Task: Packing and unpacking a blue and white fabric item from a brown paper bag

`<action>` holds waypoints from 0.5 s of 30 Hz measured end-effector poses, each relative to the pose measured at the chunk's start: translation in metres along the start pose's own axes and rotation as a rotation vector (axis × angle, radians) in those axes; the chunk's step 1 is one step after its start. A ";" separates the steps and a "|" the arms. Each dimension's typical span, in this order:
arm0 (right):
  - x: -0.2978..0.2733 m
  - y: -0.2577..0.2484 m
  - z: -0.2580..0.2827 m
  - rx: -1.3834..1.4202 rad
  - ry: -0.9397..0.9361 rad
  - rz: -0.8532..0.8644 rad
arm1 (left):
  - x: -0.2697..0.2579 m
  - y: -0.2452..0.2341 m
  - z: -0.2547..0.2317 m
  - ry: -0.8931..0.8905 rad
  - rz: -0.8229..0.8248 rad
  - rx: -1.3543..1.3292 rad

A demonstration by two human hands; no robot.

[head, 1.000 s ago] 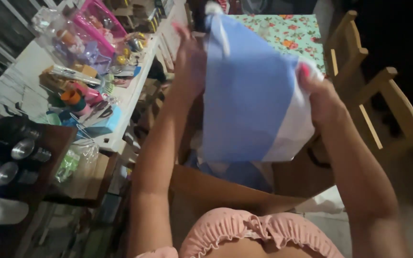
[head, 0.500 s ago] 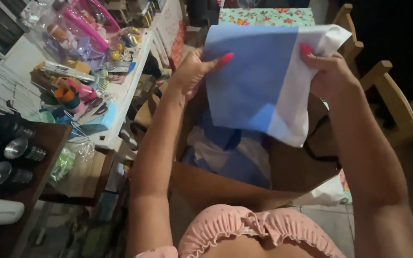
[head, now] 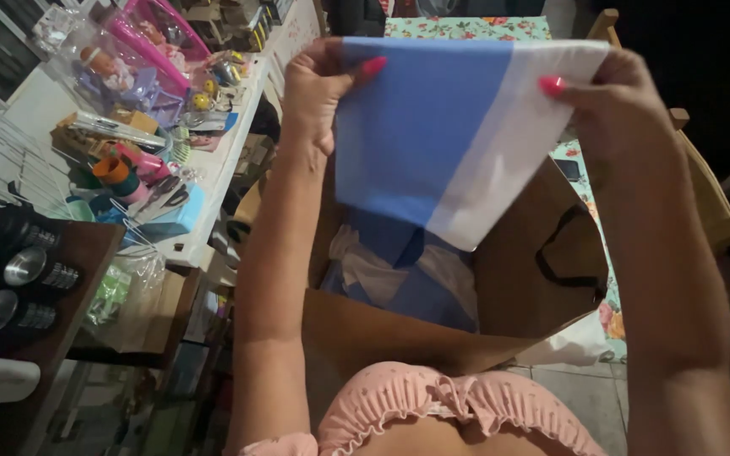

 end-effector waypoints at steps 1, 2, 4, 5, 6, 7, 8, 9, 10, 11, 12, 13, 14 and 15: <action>0.002 -0.005 0.001 0.106 -0.076 -0.045 | 0.001 -0.002 -0.005 0.093 0.003 0.023; 0.004 -0.012 0.001 0.214 -0.154 -0.090 | 0.001 -0.004 -0.010 0.186 0.009 0.046; -0.009 0.011 0.025 0.117 -0.204 -0.064 | 0.001 0.000 -0.013 0.238 -0.035 0.109; -0.016 0.024 0.037 0.022 -0.255 -0.036 | 0.000 0.000 -0.017 0.291 -0.082 0.173; -0.013 0.022 0.031 0.021 -0.252 -0.036 | 0.000 0.002 -0.016 0.288 -0.082 0.173; -0.010 0.021 0.028 0.062 -0.301 -0.041 | 0.001 0.001 -0.017 0.305 -0.118 0.108; -0.007 0.019 0.024 0.103 -0.352 -0.044 | 0.001 0.000 -0.018 0.324 -0.154 0.045; -0.010 0.024 0.031 0.105 -0.350 -0.044 | 0.001 -0.001 -0.016 0.322 -0.154 0.046; -0.012 0.032 0.040 -0.067 -0.339 -0.005 | 0.002 -0.005 -0.014 0.313 -0.198 0.044; -0.014 0.040 0.047 -0.239 -0.326 0.034 | 0.003 -0.009 -0.013 0.304 -0.241 0.043; -0.017 0.043 0.048 -0.239 -0.332 0.036 | 0.004 -0.012 -0.014 0.310 -0.241 0.043; -0.022 0.049 0.054 -0.399 -0.441 0.024 | 0.005 -0.015 -0.019 0.357 -0.250 0.101; -0.029 0.053 0.058 -0.561 -0.542 0.008 | 0.004 -0.016 -0.021 0.397 -0.255 0.156; -0.017 0.045 0.047 -0.563 -0.542 0.005 | -0.003 -0.012 -0.032 0.397 -0.252 0.155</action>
Point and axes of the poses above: each hand's wrist, its own x-axis towards the middle knuckle, its own y-axis out of the palm, z = x × y, the point moved 6 cm from there along x, towards the middle knuckle
